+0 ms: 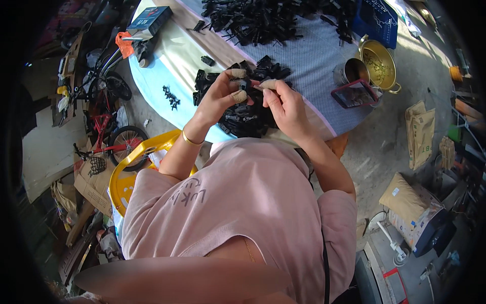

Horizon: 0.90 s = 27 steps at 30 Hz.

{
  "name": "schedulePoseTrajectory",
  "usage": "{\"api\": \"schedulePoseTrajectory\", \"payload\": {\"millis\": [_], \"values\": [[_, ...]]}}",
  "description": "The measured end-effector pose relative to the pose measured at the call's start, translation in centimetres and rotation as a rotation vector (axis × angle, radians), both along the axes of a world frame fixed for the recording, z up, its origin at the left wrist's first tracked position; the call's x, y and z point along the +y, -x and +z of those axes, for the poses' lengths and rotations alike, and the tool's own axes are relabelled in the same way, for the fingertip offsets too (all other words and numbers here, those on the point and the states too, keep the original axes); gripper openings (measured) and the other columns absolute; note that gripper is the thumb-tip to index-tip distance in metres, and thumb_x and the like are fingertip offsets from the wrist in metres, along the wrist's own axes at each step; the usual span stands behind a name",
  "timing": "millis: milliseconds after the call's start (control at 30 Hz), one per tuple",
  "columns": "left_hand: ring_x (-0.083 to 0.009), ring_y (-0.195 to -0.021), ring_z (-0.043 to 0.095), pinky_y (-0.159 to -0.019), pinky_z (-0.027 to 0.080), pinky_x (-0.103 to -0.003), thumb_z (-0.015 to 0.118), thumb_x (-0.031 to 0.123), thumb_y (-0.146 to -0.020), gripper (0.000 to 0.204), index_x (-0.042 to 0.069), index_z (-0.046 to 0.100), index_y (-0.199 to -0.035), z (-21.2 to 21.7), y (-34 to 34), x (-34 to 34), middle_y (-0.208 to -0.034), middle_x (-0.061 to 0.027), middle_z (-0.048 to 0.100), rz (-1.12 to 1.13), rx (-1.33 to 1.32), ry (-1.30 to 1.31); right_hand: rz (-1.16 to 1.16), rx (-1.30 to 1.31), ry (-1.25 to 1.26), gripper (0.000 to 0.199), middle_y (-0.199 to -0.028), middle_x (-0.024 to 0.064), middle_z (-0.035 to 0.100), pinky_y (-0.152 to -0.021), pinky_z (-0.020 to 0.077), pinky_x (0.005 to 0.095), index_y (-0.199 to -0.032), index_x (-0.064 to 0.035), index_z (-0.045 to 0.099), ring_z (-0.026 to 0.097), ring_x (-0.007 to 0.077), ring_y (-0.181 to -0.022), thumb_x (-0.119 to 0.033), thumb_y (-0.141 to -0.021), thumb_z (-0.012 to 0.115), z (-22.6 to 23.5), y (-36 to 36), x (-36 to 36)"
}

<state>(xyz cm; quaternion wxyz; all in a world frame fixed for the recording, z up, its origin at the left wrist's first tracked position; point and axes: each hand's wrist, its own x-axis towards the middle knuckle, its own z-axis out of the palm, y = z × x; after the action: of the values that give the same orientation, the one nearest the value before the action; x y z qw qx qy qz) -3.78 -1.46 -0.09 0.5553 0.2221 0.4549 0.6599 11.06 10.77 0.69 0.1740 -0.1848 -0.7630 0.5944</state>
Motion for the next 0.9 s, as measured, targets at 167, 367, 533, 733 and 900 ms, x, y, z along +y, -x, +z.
{"api": "schedulePoseTrajectory", "payload": {"millis": [167,367,533,733,900], "values": [[-0.0162,-0.096,0.055,-0.082,0.047,-0.028,0.055,-0.003,-0.082,0.031,0.0,0.041,-0.109,0.3,-1.1,-0.3,-0.108,-0.0128,0.055,0.086,0.115,0.01,0.037,0.019,0.119,0.014,-0.065,-0.0013,0.056,-0.046,0.0321,0.0173,-0.094,0.0005,0.059,0.041,0.0014,-0.053,-0.01,-0.088,0.051,-0.3,0.9,-0.8],[-0.0143,-0.092,0.057,-0.082,0.047,-0.026,0.062,0.001,-0.079,0.026,0.0,0.047,-0.101,-0.1,-1.5,-0.6,-0.1,-0.0079,0.058,0.142,0.254,0.02,0.023,-0.04,0.098,0.014,-0.062,-0.0019,0.056,-0.047,0.0333,0.0169,-0.091,0.0003,0.061,0.044,0.0016,-0.053,-0.01,-0.087,0.052,0.4,1.0,-1.1],[-0.014,-0.091,0.058,-0.08,0.047,-0.026,0.064,0.002,-0.078,0.024,-0.001,0.051,-0.097,0.4,-1.4,-0.7,-0.097,-0.0064,0.06,0.146,0.273,0.029,-0.011,0.036,0.019,0.013,-0.061,-0.0007,0.057,-0.047,0.0342,0.0179,-0.091,-0.0001,0.061,0.046,0.0029,-0.053,-0.008,-0.087,0.052,0.5,0.7,-1.7],[-0.014,-0.089,0.058,-0.079,0.047,-0.026,0.063,0.001,-0.078,0.022,-0.001,0.051,-0.097,0.3,-1.9,-0.8,-0.096,-0.0069,0.06,0.156,0.318,-0.008,-0.008,0.028,0.041,0.012,-0.059,-0.0002,0.056,-0.046,0.0341,0.019,-0.085,-0.0004,0.061,0.045,0.0036,-0.051,-0.009,-0.087,0.052,0.8,0.7,-2.0],[-0.0149,-0.082,0.061,-0.073,0.049,-0.026,0.06,-0.001,-0.078,0.017,-0.002,0.054,-0.094,0.0,-2.7,-1.0,-0.089,-0.0091,0.062,0.223,0.662,0.041,0.034,-0.044,0.185,0.017,-0.058,-0.0021,0.054,-0.045,0.0318,0.0189,-0.079,-0.0019,0.059,0.042,0.0027,-0.05,-0.013,-0.088,0.051,-0.1,0.8,-1.9]]}}
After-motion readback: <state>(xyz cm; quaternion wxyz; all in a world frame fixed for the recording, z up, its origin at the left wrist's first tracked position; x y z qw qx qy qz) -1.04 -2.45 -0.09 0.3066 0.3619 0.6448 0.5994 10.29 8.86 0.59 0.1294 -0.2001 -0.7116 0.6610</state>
